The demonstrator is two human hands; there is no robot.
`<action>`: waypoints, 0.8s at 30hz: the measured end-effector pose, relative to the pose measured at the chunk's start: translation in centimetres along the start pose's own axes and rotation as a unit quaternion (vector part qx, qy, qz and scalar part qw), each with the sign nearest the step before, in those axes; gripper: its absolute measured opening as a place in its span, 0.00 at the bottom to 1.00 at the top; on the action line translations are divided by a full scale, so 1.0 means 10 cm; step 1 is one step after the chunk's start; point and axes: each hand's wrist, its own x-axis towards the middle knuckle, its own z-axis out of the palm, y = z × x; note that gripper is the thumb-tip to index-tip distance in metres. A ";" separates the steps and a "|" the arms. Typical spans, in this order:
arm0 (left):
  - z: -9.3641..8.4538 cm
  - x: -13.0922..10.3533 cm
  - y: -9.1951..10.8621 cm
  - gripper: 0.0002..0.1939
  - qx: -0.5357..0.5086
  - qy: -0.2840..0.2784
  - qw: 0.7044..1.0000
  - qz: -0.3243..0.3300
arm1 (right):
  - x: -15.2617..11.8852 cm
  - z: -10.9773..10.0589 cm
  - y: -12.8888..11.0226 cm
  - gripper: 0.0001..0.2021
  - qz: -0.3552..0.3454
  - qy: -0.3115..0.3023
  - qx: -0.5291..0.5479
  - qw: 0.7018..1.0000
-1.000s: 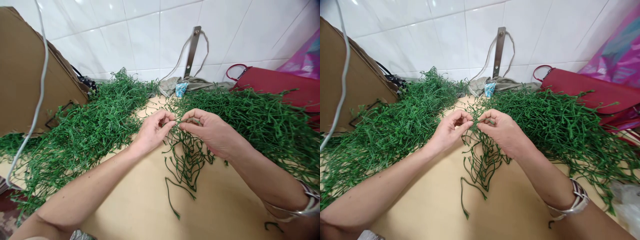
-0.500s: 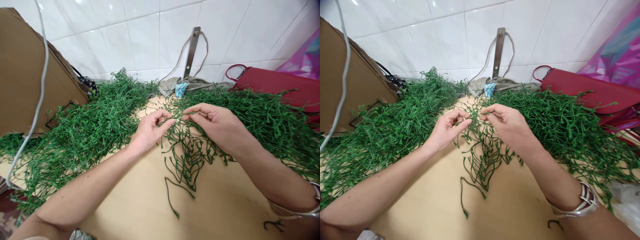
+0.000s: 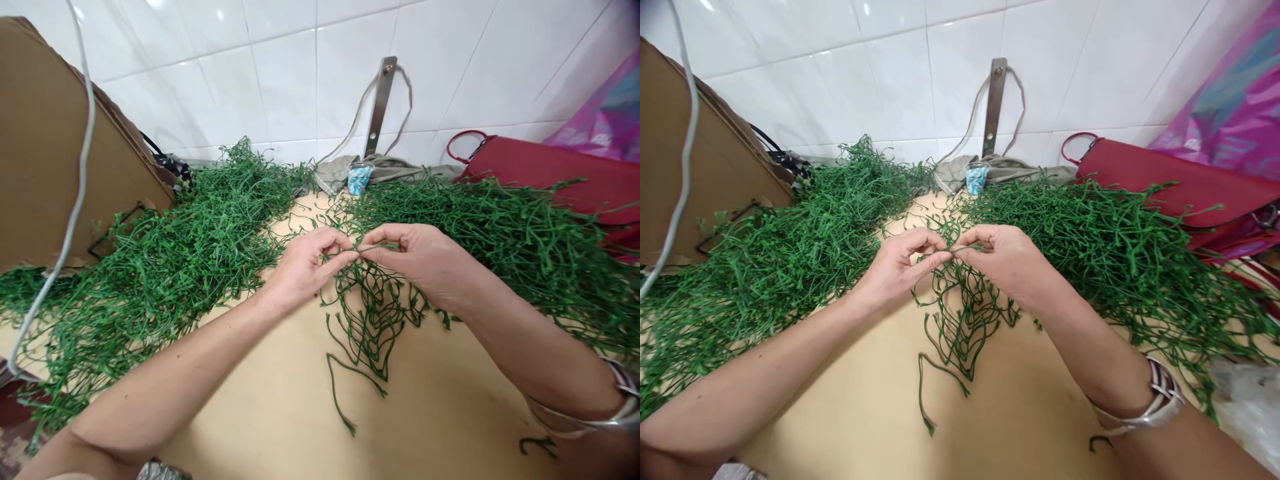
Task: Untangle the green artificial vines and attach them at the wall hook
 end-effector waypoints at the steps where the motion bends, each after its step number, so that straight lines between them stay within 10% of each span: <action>1: 0.01 0.00 -0.01 0.09 -0.018 -0.007 1.000 -0.012 | 0.00 0.00 0.00 0.14 -0.001 -0.002 -0.005 1.000; 13: 0.00 0.02 0.01 0.13 -0.374 -0.070 0.901 -0.207 | -0.01 0.03 -0.05 0.03 -0.070 -0.033 -0.081 0.994; 19: -0.02 0.02 0.01 0.12 -0.381 -0.138 0.879 -0.251 | 0.01 0.00 -0.07 0.06 -0.201 0.118 -0.334 0.913; 24: -0.05 0.01 0.01 0.13 -0.354 -0.121 0.900 -0.222 | 0.04 -0.57 0.01 0.01 -0.068 0.315 -0.316 0.892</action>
